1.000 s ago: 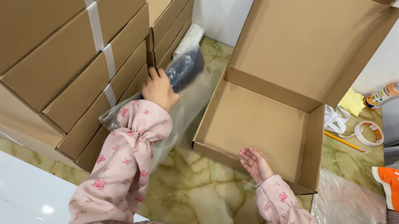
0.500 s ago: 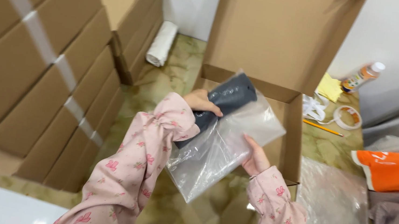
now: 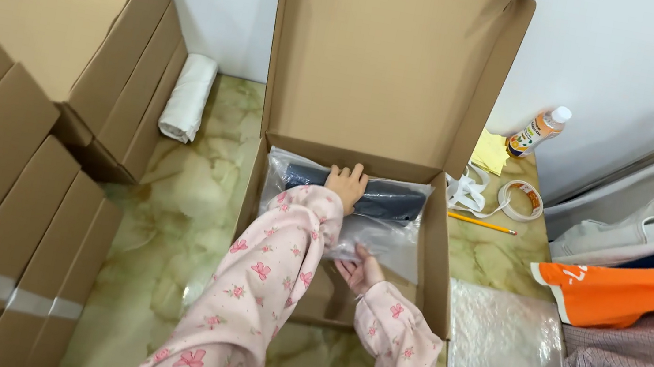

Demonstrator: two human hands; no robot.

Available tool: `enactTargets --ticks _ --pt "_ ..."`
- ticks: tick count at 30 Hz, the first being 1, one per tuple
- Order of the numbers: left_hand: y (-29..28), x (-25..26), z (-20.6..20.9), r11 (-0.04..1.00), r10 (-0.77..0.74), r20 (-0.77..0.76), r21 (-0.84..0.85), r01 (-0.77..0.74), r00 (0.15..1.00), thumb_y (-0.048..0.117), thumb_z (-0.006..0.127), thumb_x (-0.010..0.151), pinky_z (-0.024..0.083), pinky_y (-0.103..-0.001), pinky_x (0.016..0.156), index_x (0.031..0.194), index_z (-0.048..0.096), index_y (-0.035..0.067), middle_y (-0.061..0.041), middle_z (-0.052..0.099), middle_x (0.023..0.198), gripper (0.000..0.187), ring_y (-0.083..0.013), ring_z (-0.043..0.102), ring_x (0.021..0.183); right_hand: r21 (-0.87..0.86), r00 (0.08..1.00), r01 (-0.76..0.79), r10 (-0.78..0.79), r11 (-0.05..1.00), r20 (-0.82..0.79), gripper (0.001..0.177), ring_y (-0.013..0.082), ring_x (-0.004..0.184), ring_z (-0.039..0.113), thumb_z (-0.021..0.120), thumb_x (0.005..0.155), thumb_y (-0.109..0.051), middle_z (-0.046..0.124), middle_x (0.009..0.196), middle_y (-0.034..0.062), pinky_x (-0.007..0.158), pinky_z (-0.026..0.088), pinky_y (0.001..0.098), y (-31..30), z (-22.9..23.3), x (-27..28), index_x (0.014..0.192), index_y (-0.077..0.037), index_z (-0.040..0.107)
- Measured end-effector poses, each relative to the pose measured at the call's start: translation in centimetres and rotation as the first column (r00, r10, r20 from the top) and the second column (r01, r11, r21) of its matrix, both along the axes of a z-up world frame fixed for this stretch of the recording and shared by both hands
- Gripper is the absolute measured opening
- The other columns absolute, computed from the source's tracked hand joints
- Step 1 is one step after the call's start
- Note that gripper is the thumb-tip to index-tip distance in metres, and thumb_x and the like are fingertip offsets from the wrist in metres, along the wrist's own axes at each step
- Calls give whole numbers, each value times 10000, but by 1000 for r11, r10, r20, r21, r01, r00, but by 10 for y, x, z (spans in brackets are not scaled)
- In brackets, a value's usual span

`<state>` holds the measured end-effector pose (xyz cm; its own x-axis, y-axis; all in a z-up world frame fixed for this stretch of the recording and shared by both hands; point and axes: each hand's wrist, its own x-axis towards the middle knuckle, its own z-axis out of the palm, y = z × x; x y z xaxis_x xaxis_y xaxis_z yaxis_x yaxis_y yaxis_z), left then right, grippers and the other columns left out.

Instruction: Packing an item into a cardboard box, wrapping it with a ribbon bow, and attaching a handwritten sticky note

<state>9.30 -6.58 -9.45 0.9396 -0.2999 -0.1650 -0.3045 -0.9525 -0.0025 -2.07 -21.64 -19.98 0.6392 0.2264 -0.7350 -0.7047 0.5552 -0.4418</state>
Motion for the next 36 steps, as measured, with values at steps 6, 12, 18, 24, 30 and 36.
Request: enactTargets --ticks 6,12,18,24,30,36 --pt "35 -22 -2 961 17 62 -276 1 998 349 677 970 217 -571 1236 1560 280 76 -139 316 1563 761 -316 356 1474 -19 981 -164 161 986 -106 575 352 1302 568 553 1011 -364 591 1373 164 1082 492 547 6 64 -34 1456 -88 314" --pt "88 -52 12 928 269 614 -373 -28 742 323 620 933 476 -442 809 1014 570 154 -21 503 1014 194 -249 584 957 -474 764 -542 642 694 66 605 411 1208 657 547 999 -451 660 1337 273 889 582 566 -36 158 -51 1356 35 582" --pt "161 -63 83 857 516 662 -387 -341 543 430 616 966 475 -453 573 726 651 161 -48 623 697 362 -299 667 609 -825 576 561 750 -72 326 502 349 1135 633 786 868 -282 607 1178 124 1024 503 478 -160 114 -39 1320 -133 626" --pt "205 1 56 709 654 102 -428 -560 750 586 378 1059 569 -550 768 1126 666 150 -178 736 944 527 -428 735 921 -996 753 24 654 80 71 606 395 1225 612 700 911 -301 702 1263 130 1064 495 528 -200 21 -1 1482 -329 497" --pt "197 -34 75 665 678 58 -474 -577 733 433 305 1095 576 -555 811 1067 623 96 -266 726 960 464 -477 724 951 -978 773 26 616 208 152 553 463 1248 574 663 933 -223 675 1276 233 1081 449 579 -175 62 -13 1466 -273 522" --pt "218 -81 66 651 688 -21 -424 -630 725 466 282 1097 573 -559 845 1103 614 112 -276 727 1012 485 -479 713 1004 -977 769 -9 626 212 129 552 439 1247 583 665 936 -267 685 1277 185 1086 448 561 -152 63 -25 1466 -341 530"
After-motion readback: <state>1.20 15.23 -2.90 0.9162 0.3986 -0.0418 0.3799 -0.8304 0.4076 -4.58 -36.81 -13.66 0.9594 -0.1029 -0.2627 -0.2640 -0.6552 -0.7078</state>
